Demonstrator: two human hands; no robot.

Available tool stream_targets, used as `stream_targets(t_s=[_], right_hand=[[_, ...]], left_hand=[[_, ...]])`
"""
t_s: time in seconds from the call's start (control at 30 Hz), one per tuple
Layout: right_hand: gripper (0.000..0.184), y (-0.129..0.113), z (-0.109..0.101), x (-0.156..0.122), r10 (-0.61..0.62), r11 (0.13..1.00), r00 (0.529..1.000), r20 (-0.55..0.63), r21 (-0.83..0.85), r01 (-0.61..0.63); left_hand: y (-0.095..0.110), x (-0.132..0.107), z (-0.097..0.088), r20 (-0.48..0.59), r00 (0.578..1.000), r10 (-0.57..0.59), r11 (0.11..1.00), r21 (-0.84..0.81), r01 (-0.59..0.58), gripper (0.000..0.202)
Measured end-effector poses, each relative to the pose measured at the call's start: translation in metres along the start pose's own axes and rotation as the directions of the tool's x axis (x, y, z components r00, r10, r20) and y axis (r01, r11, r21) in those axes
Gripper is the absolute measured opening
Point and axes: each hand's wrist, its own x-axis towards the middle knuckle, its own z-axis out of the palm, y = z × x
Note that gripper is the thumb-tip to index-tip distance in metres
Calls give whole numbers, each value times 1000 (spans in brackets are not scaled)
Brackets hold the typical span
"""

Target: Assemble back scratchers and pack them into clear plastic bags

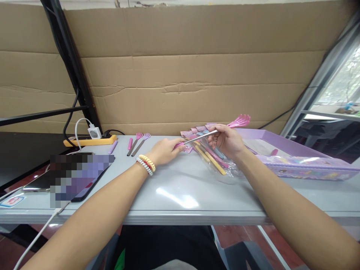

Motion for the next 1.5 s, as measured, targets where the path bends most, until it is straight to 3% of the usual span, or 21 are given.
stream_targets(t_s=[0.4, 0.67, 0.97, 1.5], right_hand=[[15, 1, 0, 1, 22, 997, 1000, -14, -70, -23], [17, 1, 0, 1, -26, 999, 1000, -3, -42, 26], [18, 3, 1, 1, -32, 998, 999, 17, -60, 33], [19, 2, 8, -4, -66, 998, 995, 72, -16, 68]], left_hand=[[2, -1, -2, 50, 997, 67, 997, 40, -69, 41], [2, 0, -1, -15, 1000, 15, 1000, -17, -16, 41], [0, -1, -1, 6, 999, 48, 999, 11, -48, 39], [6, -3, -2, -17, 994, 110, 982, -152, -111, 35]])
